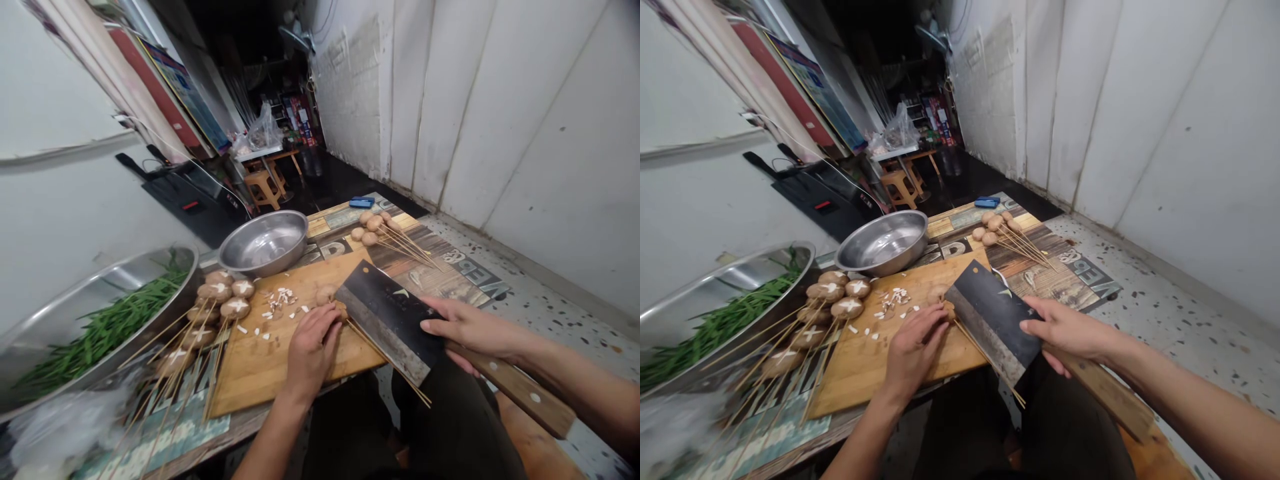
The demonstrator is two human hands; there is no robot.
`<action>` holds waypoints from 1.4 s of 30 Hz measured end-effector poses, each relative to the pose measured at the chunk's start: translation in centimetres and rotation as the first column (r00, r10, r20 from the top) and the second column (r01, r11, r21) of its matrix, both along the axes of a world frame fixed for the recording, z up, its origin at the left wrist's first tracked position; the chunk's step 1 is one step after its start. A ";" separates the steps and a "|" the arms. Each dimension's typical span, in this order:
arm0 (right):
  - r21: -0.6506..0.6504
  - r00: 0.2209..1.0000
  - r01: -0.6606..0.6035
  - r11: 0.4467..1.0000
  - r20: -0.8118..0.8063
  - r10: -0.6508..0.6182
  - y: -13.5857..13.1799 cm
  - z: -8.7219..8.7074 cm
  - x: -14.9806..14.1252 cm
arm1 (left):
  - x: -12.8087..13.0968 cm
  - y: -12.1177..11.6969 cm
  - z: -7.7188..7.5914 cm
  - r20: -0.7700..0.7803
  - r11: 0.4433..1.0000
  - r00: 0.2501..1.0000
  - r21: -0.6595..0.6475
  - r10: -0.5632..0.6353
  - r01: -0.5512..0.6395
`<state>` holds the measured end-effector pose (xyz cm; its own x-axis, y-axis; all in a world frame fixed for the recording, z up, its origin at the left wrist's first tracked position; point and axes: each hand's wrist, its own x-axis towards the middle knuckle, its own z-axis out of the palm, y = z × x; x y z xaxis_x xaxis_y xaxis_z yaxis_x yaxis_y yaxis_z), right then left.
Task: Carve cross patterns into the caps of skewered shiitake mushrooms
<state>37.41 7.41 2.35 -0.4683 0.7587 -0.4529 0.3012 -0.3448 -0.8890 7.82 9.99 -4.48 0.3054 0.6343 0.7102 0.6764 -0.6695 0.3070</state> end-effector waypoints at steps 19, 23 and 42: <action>-0.160 0.949 -0.044 0.986 -0.315 -0.009 0.6 -1.6 1.4 | 0.9 -0.1 1.1 0.060 0.995 0.993 -0.029 0.100 -0.098; -0.125 0.961 0.027 0.992 -0.269 -0.061 0.1 -0.4 2.3 | 0.7 1.0 2.7 0.028 0.996 0.996 -0.010 0.086 -0.085; -0.125 0.953 0.062 0.990 -0.288 -0.096 -0.6 -0.6 2.3 | -2.4 3.8 5.2 -0.239 0.992 0.971 0.122 0.014 0.016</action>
